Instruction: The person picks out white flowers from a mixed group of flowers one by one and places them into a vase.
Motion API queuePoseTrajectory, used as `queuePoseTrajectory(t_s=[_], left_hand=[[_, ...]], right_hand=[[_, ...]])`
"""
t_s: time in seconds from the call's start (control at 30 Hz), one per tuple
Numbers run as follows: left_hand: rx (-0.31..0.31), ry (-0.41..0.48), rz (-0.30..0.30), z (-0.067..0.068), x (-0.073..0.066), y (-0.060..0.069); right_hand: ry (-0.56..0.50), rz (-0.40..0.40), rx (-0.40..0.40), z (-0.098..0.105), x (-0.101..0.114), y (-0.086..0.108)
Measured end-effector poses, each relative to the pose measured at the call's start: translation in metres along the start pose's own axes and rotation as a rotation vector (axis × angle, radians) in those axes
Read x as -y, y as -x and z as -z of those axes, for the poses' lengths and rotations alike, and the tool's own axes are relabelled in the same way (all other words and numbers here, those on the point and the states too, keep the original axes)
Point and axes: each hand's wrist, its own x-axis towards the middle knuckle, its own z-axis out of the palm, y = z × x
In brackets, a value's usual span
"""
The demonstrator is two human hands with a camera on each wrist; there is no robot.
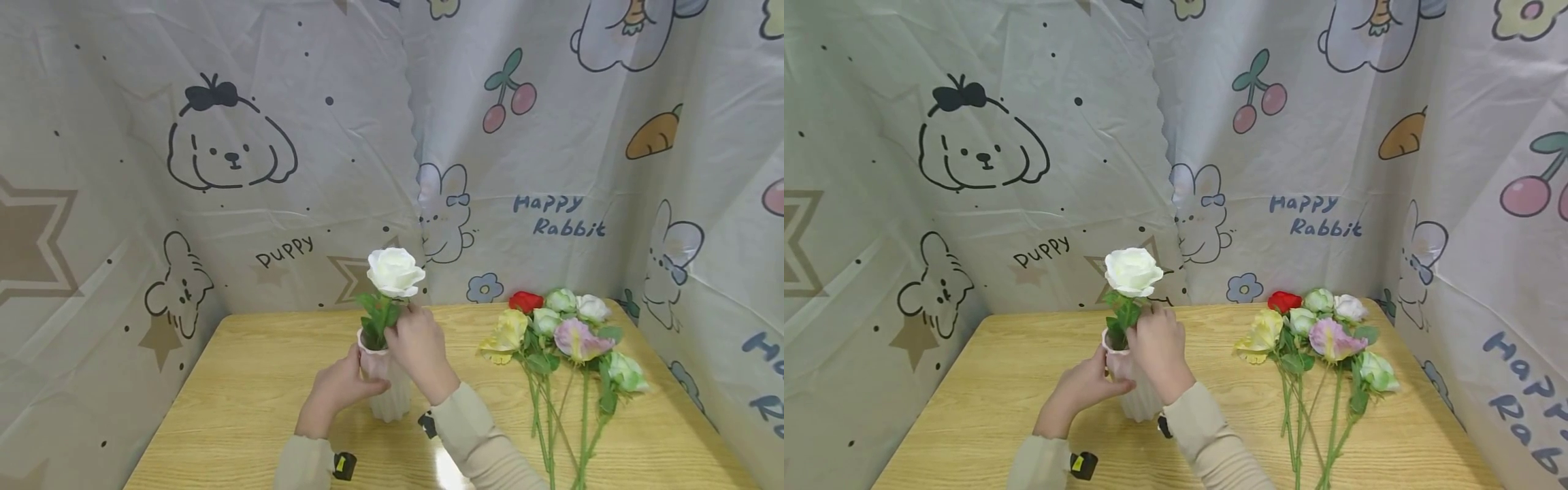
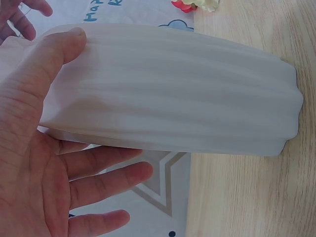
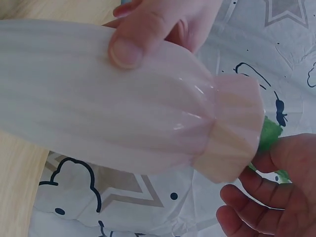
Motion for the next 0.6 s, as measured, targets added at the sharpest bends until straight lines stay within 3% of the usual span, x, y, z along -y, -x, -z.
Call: queuePoseTrajectory(t_s=[0.33,0.6], left_hand=[[-0.003,-0.027,0.007,-0.001,0.0,0.0],[-0.005,-0.034,0.036,0.0,-0.003,0.0]], right_hand=[[-0.059,-0.011,-0.058,0.008,-0.013,0.0],[-0.089,-0.124,-0.002,0.011,-0.03,0.001]])
